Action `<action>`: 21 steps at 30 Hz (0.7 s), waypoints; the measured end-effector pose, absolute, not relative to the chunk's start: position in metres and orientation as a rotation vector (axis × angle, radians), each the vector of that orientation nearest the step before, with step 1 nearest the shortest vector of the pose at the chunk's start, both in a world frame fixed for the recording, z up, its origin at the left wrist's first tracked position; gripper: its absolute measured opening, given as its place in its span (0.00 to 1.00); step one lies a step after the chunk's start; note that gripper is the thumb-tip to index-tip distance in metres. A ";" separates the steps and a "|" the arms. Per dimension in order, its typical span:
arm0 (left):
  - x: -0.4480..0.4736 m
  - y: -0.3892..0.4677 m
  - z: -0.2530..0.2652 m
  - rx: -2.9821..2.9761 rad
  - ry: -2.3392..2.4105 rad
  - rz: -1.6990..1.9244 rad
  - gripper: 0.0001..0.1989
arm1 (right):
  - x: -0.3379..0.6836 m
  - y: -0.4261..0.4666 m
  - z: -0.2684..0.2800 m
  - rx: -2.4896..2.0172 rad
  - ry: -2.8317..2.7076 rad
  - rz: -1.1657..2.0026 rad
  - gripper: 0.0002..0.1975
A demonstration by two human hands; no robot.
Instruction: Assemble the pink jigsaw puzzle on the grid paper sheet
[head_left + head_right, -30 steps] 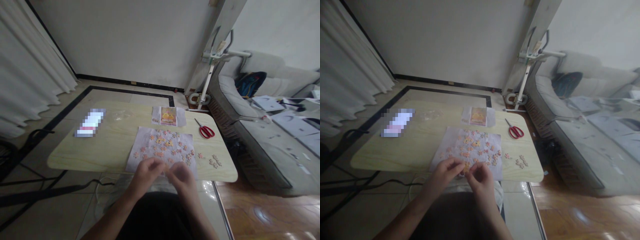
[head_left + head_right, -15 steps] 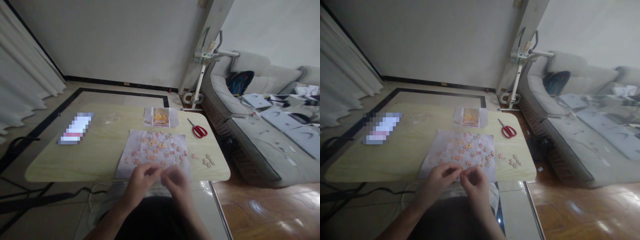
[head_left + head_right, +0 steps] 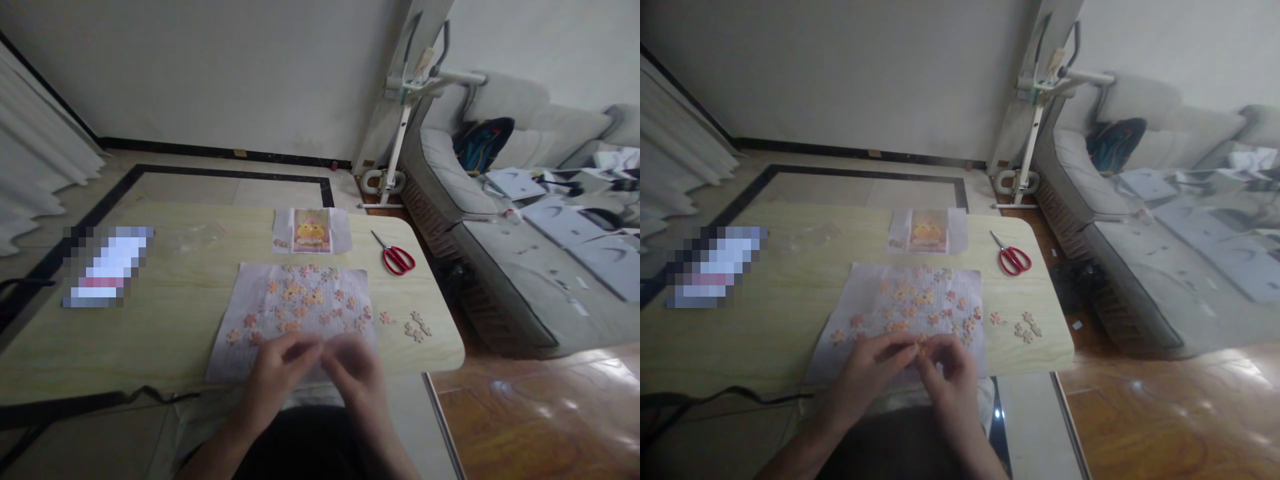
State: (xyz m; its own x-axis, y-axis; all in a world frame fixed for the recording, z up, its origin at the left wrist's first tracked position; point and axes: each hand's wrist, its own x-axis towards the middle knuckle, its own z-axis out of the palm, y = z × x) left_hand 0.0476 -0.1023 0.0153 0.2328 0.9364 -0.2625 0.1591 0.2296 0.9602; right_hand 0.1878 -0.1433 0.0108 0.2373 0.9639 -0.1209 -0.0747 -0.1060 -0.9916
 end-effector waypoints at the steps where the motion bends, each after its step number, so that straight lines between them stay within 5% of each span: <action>1: 0.048 -0.100 0.015 1.226 1.216 0.756 0.10 | 0.188 -0.142 0.010 -1.357 -0.936 1.131 0.09; 21: 0.079 -0.068 0.032 1.733 1.062 0.584 0.12 | 0.229 -0.144 0.002 -1.354 -0.695 1.062 0.08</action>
State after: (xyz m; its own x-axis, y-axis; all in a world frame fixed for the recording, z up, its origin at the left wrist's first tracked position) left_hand 0.0791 -0.0682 0.0316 0.5018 0.8607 -0.0859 0.3878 -0.1351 0.9118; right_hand 0.2295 -0.1442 0.0017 0.4010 0.8992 -0.1752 -0.1988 -0.1012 -0.9748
